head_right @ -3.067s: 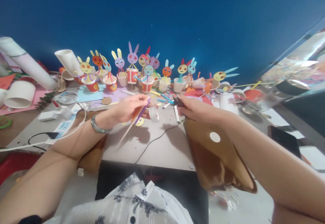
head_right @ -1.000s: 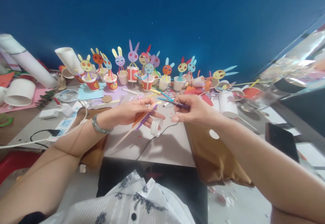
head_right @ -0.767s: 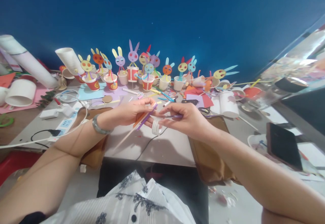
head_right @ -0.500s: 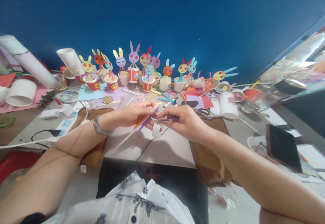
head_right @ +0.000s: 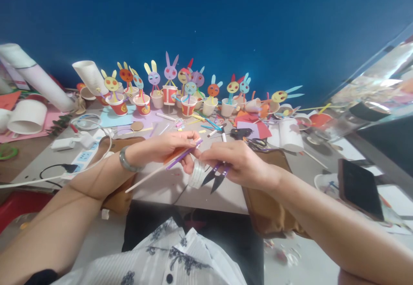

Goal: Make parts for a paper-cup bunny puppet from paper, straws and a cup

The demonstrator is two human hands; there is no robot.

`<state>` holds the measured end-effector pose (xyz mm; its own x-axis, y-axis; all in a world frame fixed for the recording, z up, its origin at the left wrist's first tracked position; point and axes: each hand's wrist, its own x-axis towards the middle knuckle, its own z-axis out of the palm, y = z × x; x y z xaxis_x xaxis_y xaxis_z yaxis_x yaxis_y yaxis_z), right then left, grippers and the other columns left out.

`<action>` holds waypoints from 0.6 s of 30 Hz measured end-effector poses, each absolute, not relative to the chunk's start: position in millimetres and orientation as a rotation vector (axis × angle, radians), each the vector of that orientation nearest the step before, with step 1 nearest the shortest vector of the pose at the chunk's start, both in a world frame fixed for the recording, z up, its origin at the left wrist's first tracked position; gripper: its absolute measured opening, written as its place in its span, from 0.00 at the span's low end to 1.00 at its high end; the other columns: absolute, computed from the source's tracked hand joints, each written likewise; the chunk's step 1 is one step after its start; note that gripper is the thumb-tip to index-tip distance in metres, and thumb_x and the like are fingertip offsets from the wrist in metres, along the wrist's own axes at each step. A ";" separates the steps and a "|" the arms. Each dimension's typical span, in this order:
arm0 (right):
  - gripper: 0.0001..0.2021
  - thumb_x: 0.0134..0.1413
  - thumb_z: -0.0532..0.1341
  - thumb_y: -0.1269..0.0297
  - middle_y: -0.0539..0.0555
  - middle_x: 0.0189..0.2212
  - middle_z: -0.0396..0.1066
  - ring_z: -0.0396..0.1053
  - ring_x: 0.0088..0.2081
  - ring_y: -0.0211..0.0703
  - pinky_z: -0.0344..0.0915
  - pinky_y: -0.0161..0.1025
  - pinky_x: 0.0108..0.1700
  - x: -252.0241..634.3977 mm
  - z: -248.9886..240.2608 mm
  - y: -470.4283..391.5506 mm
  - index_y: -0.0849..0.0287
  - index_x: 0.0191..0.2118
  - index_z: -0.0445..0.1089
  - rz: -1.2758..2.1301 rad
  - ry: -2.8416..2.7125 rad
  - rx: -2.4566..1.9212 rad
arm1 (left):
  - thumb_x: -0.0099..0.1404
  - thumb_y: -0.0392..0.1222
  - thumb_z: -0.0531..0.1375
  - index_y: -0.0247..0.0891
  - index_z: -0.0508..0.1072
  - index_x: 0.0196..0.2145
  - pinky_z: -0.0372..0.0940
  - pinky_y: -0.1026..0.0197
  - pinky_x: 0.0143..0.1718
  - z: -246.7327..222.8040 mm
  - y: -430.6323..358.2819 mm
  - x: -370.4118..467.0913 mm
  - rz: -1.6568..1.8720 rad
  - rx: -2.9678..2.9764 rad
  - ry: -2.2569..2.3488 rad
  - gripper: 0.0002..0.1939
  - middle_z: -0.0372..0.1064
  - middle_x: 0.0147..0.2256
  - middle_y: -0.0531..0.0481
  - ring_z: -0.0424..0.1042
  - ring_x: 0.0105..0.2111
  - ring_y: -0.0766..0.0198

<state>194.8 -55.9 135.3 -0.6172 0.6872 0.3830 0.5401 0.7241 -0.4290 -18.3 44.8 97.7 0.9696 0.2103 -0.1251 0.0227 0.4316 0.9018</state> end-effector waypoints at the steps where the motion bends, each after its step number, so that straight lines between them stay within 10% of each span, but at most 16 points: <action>1: 0.09 0.64 0.58 0.72 0.53 0.28 0.75 0.72 0.28 0.39 0.66 0.35 0.30 194.8 135.1 -55.9 0.54 0.44 0.73 0.366 -2.424 -0.875 | 0.63 0.51 0.65 0.41 0.57 0.40 0.73 0.59 0.27 96.8 44.7 -18.3 0.103 1.119 0.231 0.20 0.73 0.36 0.51 0.80 0.26 0.58; 18: 0.05 0.63 0.62 0.70 0.57 0.36 0.79 0.77 0.32 0.38 0.71 0.31 0.32 187.6 122.2 -69.3 0.54 0.41 0.74 0.025 -2.344 -0.861 | 0.67 0.44 0.60 0.39 0.60 0.39 0.75 0.58 0.29 94.9 46.1 -18.6 0.105 1.071 0.243 0.11 0.77 0.34 0.47 0.80 0.25 0.58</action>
<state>187.6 -69.3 122.2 -0.5859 0.5883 0.5573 0.5761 0.7861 -0.2240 -18.6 46.1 94.9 0.9683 0.2027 -0.1461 0.0327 0.4771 0.8782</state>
